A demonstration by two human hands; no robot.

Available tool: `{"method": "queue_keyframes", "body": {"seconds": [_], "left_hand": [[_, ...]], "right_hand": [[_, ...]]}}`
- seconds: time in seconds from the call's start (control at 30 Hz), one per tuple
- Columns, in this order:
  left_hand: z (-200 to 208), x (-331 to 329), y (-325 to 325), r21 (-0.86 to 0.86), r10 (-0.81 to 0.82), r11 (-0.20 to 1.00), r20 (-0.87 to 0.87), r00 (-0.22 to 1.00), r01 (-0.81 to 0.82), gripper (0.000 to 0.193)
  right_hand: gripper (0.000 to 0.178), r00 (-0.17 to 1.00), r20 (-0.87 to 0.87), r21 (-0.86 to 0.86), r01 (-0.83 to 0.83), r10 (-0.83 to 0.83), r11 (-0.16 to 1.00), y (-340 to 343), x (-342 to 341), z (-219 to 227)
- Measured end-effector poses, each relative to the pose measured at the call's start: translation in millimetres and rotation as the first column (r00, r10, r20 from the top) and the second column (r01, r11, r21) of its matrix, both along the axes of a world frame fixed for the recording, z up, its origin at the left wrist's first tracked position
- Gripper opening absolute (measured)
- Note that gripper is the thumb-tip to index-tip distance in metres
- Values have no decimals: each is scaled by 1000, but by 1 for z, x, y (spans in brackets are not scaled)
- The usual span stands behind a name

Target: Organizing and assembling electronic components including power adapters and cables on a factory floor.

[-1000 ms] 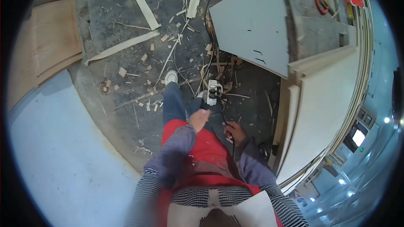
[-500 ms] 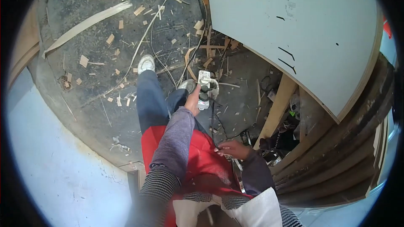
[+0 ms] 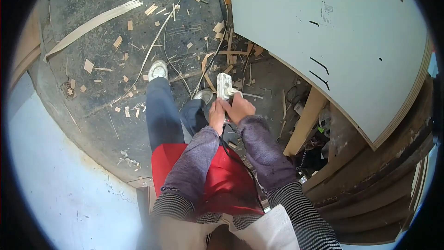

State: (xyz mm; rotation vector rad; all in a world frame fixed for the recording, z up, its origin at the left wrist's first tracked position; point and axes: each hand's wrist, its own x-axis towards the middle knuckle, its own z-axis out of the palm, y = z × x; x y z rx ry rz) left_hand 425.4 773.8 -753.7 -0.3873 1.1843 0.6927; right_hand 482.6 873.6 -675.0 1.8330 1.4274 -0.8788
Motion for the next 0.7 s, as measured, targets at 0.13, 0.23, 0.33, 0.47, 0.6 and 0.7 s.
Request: {"method": "queue_keyframes", "body": {"seconds": [0.13, 0.23, 0.33, 0.47, 0.6, 0.7], "left_hand": [[-1, 3, 0, 38, -19, 999, -39, 999, 20, 53], [0, 3, 0, 69, -9, 998, -75, 997, 14, 53], [3, 0, 6, -6, -15, 1000, -14, 1000, 15, 52], [-3, 1, 10, 16, -39, 999, 82, 996, 38, 49], [3, -3, 11, -16, -30, 999, 203, 979, 34, 42], [-4, -1, 8, 67, -128, 990, 74, 989, 123, 40]], "right_hand": [[57, 999, 7, -10, -54, 54, 998, -12, 13, -6], [58, 994, -48, -8, -97, 97, 995, -4, 18, -10], [61, 983, -100, -46, -160, 155, 986, 0, 25, -10], [62, 980, -135, 3, -149, 148, 989, -6, 39, -17], [61, 991, -101, -46, -87, 82, 995, -14, 45, -12], [59, 997, -57, -41, -63, 61, 997, -16, 42, -11]]}}
